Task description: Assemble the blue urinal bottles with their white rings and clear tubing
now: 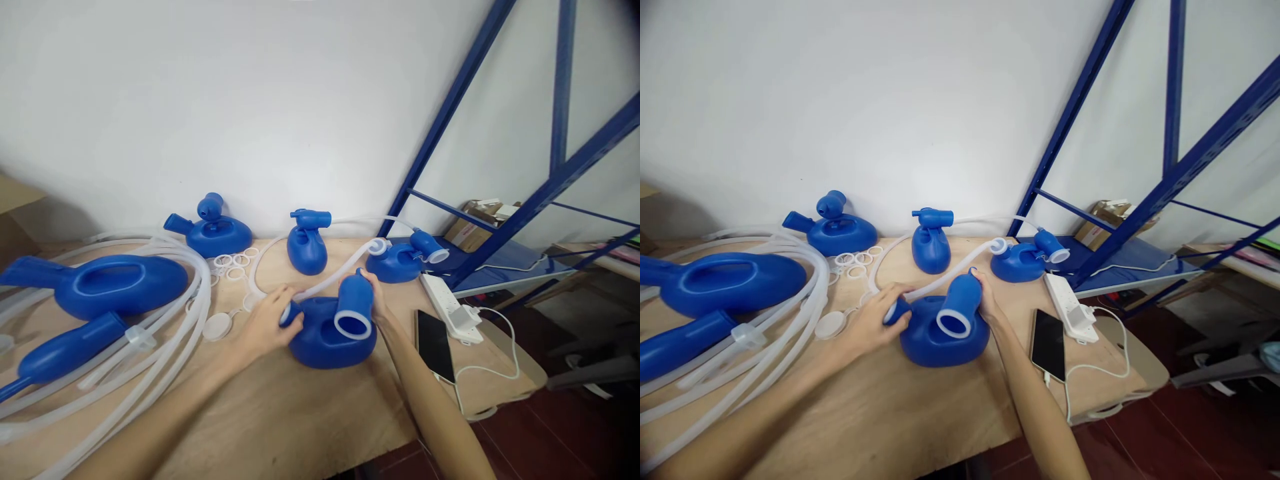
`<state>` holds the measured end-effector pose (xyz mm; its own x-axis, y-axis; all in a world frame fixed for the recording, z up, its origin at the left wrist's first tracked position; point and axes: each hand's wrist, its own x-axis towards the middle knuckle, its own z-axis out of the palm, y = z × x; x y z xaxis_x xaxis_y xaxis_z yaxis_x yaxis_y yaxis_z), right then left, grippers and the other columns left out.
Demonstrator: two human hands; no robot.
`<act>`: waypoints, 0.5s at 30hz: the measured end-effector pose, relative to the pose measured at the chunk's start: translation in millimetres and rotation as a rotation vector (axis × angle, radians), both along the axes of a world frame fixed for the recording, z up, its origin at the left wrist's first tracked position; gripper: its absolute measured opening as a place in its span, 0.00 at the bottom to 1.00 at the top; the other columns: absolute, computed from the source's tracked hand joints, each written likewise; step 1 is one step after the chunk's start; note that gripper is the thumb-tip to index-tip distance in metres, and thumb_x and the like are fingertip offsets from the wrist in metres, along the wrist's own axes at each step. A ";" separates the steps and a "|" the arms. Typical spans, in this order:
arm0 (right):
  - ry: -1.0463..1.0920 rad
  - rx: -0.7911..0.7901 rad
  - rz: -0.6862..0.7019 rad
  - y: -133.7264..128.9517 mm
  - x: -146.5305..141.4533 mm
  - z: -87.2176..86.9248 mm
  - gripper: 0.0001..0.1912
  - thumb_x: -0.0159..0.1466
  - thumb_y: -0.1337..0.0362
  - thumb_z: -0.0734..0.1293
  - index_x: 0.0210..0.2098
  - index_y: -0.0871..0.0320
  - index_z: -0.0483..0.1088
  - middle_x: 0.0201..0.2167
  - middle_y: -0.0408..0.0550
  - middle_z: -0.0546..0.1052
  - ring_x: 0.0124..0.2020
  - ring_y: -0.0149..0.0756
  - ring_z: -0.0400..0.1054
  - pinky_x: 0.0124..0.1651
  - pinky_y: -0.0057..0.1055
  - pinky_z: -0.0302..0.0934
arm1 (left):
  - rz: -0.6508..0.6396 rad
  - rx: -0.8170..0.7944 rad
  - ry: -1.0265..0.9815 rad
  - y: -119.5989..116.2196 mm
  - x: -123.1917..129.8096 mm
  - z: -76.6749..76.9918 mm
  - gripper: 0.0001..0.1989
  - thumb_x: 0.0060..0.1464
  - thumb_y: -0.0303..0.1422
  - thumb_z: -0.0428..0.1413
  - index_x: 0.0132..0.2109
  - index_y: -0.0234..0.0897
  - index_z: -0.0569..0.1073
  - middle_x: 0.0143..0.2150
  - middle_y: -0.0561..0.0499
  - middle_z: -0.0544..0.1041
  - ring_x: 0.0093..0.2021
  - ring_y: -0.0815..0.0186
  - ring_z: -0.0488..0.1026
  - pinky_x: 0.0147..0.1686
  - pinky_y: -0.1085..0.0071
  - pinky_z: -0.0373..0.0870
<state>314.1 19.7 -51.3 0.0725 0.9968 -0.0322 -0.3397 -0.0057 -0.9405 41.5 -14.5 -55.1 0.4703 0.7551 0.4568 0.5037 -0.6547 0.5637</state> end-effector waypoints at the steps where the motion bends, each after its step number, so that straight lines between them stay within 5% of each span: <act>1: 0.013 0.006 -0.021 2.4 -2.2 0.3 0.26 0.53 0.39 0.74 0.21 0.52 0.65 0.17 0.40 0.72 0.24 0.37 0.70 0.34 0.34 0.73 | 0.037 -0.056 0.017 4.0 -4.3 3.0 0.26 0.66 0.41 0.54 0.67 0.40 0.67 0.62 0.38 0.76 0.61 0.50 0.75 0.60 0.51 0.74; 6: 0.030 0.023 -0.024 13.0 -15.2 5.8 0.27 0.49 0.38 0.76 0.21 0.51 0.65 0.19 0.42 0.75 0.25 0.39 0.73 0.35 0.37 0.75 | 0.188 -0.148 0.141 13.2 -58.6 10.8 0.34 0.66 0.55 0.51 0.71 0.41 0.63 0.67 0.39 0.73 0.65 0.46 0.72 0.60 0.50 0.72; 10: 0.006 0.033 0.017 21.2 -22.5 4.8 0.26 0.48 0.36 0.75 0.23 0.52 0.69 0.23 0.46 0.78 0.29 0.45 0.75 0.39 0.42 0.76 | 0.375 -0.161 0.450 15.5 -125.1 -11.2 0.29 0.69 0.50 0.41 0.61 0.37 0.74 0.63 0.37 0.76 0.60 0.45 0.75 0.56 0.50 0.73; 15: -0.051 0.107 0.079 19.6 -17.8 -8.2 0.31 0.54 0.29 0.69 0.28 0.51 0.74 0.27 0.50 0.79 0.33 0.47 0.76 0.41 0.44 0.74 | 0.202 -0.198 0.790 14.9 -161.0 -35.8 0.30 0.62 0.46 0.50 0.64 0.34 0.75 0.70 0.35 0.71 0.72 0.35 0.60 0.67 0.41 0.60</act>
